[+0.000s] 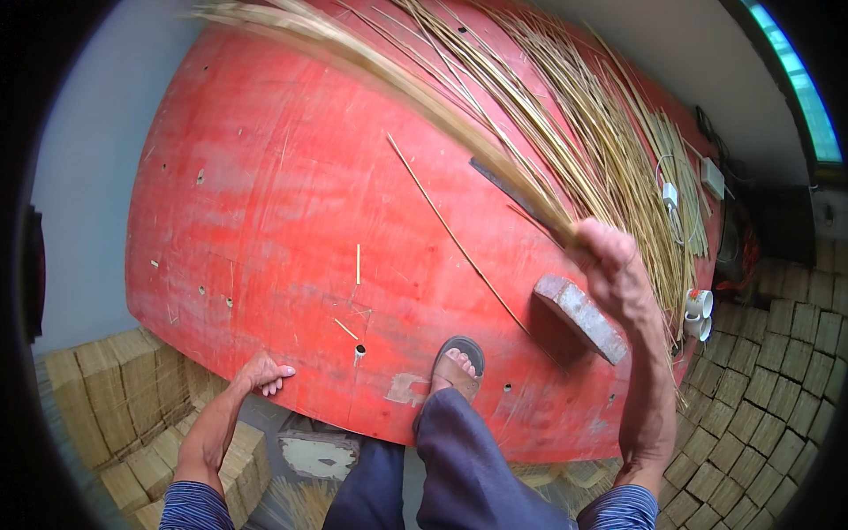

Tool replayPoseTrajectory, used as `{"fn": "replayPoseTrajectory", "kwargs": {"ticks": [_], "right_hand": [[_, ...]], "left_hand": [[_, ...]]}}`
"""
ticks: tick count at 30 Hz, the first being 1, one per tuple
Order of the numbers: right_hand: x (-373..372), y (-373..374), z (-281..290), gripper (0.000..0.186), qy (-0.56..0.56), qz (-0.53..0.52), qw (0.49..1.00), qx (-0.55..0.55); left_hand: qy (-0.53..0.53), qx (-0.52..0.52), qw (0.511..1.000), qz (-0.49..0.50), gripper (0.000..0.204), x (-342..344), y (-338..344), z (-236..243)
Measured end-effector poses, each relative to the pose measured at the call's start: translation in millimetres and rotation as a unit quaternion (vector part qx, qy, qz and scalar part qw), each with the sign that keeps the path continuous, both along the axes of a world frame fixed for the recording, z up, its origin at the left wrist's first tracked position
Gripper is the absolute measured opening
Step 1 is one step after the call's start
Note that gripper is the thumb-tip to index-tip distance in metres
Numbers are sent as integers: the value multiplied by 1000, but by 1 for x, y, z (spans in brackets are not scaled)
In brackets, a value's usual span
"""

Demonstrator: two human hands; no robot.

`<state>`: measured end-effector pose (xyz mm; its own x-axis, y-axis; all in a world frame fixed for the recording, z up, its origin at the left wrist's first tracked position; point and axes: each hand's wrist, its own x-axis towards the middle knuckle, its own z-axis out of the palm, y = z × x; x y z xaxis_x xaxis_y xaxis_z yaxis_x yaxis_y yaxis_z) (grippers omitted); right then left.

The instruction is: The person weaves thin bamboo strips into a basket frame using both hands, interlacing them over and under vertical ribs. The person then lays out additional bamboo strips on a red work surface and aligns them for further use.

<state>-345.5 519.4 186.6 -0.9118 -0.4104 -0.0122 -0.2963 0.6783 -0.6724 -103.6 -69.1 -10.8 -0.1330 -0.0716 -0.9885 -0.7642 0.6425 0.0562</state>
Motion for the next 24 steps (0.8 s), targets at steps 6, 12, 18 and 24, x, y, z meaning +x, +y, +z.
{"fn": "replayPoseTrajectory", "kwargs": {"ticks": [6,12,18,24], "right_hand": [[65,-46,-48,14,-94,42,994,-29],[68,-38,-94,16,138,8,989,-49],[-50,22,-158,17,119,-128,973,151],[-111,13,-220,23,135,-145,960,199]], "left_hand": [[5,0,1000,-6,49,2,0,-3],[8,1,1000,-5,49,3,1,-3],[6,10,1000,16,48,1,1,1],[5,4,1000,22,48,0,3,3]]}}
